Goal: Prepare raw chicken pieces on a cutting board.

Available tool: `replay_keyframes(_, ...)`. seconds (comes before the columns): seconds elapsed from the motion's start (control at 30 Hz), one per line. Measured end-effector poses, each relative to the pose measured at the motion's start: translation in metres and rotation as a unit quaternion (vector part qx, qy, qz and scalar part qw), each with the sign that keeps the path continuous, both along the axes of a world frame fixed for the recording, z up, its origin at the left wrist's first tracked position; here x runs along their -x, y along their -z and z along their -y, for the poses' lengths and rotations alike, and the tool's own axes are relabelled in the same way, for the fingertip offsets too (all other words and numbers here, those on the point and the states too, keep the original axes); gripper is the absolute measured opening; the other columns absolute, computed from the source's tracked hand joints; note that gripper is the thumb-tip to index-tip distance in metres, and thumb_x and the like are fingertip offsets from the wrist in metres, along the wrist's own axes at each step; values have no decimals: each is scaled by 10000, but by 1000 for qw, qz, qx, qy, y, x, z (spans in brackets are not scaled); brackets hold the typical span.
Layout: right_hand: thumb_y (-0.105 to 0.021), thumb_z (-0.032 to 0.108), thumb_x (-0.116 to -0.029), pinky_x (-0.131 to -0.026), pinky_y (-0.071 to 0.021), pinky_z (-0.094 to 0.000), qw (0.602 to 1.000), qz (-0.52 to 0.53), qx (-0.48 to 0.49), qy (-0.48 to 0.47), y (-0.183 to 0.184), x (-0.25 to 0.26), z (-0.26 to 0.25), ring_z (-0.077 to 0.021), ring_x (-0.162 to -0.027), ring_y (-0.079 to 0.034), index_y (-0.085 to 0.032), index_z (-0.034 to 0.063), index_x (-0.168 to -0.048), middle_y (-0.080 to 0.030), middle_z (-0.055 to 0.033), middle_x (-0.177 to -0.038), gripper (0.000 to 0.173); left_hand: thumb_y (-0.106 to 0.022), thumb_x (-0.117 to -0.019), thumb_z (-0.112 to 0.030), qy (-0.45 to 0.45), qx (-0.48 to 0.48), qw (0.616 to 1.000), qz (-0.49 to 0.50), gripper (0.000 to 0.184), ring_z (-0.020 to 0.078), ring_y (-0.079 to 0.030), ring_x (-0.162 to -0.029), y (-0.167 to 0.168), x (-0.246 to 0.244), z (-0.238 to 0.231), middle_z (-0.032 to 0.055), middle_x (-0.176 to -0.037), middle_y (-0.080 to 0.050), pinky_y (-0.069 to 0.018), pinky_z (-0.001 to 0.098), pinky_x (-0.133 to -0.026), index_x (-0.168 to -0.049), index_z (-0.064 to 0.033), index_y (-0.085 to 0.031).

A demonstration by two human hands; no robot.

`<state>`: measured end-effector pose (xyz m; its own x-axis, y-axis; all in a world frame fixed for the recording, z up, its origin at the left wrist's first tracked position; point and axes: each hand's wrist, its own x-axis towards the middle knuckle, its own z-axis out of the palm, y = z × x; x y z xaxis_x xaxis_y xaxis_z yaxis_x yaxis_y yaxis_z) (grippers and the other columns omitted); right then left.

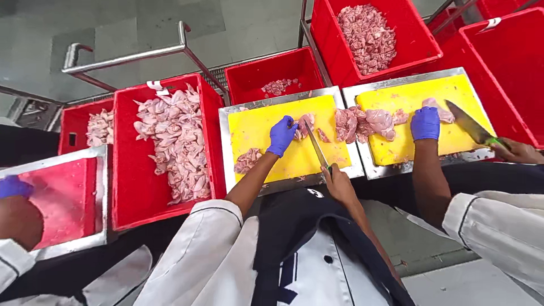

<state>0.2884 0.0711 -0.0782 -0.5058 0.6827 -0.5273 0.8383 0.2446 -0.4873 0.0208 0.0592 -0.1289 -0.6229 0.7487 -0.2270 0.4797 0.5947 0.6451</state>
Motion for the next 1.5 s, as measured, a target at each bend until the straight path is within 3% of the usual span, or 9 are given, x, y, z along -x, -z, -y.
replay_keyframes(0.17,-385,498,-1100,-845,-554,-569,996,83,17,-34,-22,44,-5,-408,-977,-695,-554,-29,-1259,-674,-239,-995,576,-618,-1011,-308,25,-30,999,-26,334,303,-710,-1045,7,0,6,157,-1118,-727,-563,503,-950,-1212,-50,-684)
replay_keyframes(0.3,-366,474,-1107,-857,-566,-558,986,161,-4,-42,-32,63,-2,-406,-1034,-701,-509,-18,-1307,-680,-237,-1061,550,-604,-1006,-166,80,-72,994,-37,232,299,-617,-1256,14,8,0,150,-1303,-660,-506,454,-1079,-1174,-50,-713)
replay_keyframes(0.47,-384,439,-1110,-890,-553,-564,992,124,-17,-34,-9,106,-23,-417,-1065,-691,-508,-52,-1325,-674,-257,-1102,550,-598,-993,-57,150,-118,981,-39,177,328,-652,-1177,18,23,-6,184,-1227,-683,-517,464,-1053,-1093,6,-730)
replay_keyframes(0.6,-367,441,-1114,-919,-552,-538,993,108,-22,-36,0,145,-40,-389,-1112,-684,-514,-38,-1313,-670,-242,-1141,540,-594,-1002,-65,173,-97,979,-47,187,323,-653,-1178,11,38,-5,186,-1241,-671,-520,463,-1055,-1112,2,-729)
replay_keyframes(0.87,-380,477,-1102,-891,-555,-577,986,167,22,-14,-6,55,3,-414,-1071,-690,-491,-27,-1360,-673,-251,-1126,577,-560,-1022,-184,91,-13,994,-56,253,308,-682,-1124,7,28,10,168,-1192,-692,-553,476,-995,-1145,-39,-727)
replay_keyframes(1.03,-371,496,-1100,-890,-550,-574,985,173,17,-14,-10,34,14,-410,-1066,-692,-524,-15,-1316,-683,-245,-1093,575,-563,-1030,-379,52,38,995,-79,380,309,-684,-1140,-9,13,45,137,-1203,-715,-548,508,-972,-1225,-91,-719)
replay_keyframes(1.2,-368,497,-1101,-830,-564,-551,987,145,-38,-48,-34,54,21,-405,-980,-711,-535,2,-1281,-694,-221,-979,553,-721,-939,-272,106,-100,986,-85,329,322,-592,-1287,12,28,54,145,-1310,-659,-506,492,-1064,-1201,-73,-708)
replay_keyframes(1.37,-370,487,-1103,-858,-560,-565,981,164,-30,-103,-41,74,10,-423,-1032,-697,-540,-24,-1285,-683,-243,-1053,569,-640,-961,-119,155,-84,983,-51,237,307,-633,-1231,12,40,43,152,-1258,-687,-512,464,-1061,-1170,-36,-712)
replay_keyframes(1.5,-379,458,-1106,-900,-547,-573,987,132,-8,-86,-13,116,0,-413,-1084,-684,-528,-44,-1307,-670,-254,-1127,561,-635,-957,-101,188,-58,980,-27,234,308,-629,-1235,11,51,40,164,-1258,-682,-498,470,-1078,-1165,-23,-711)
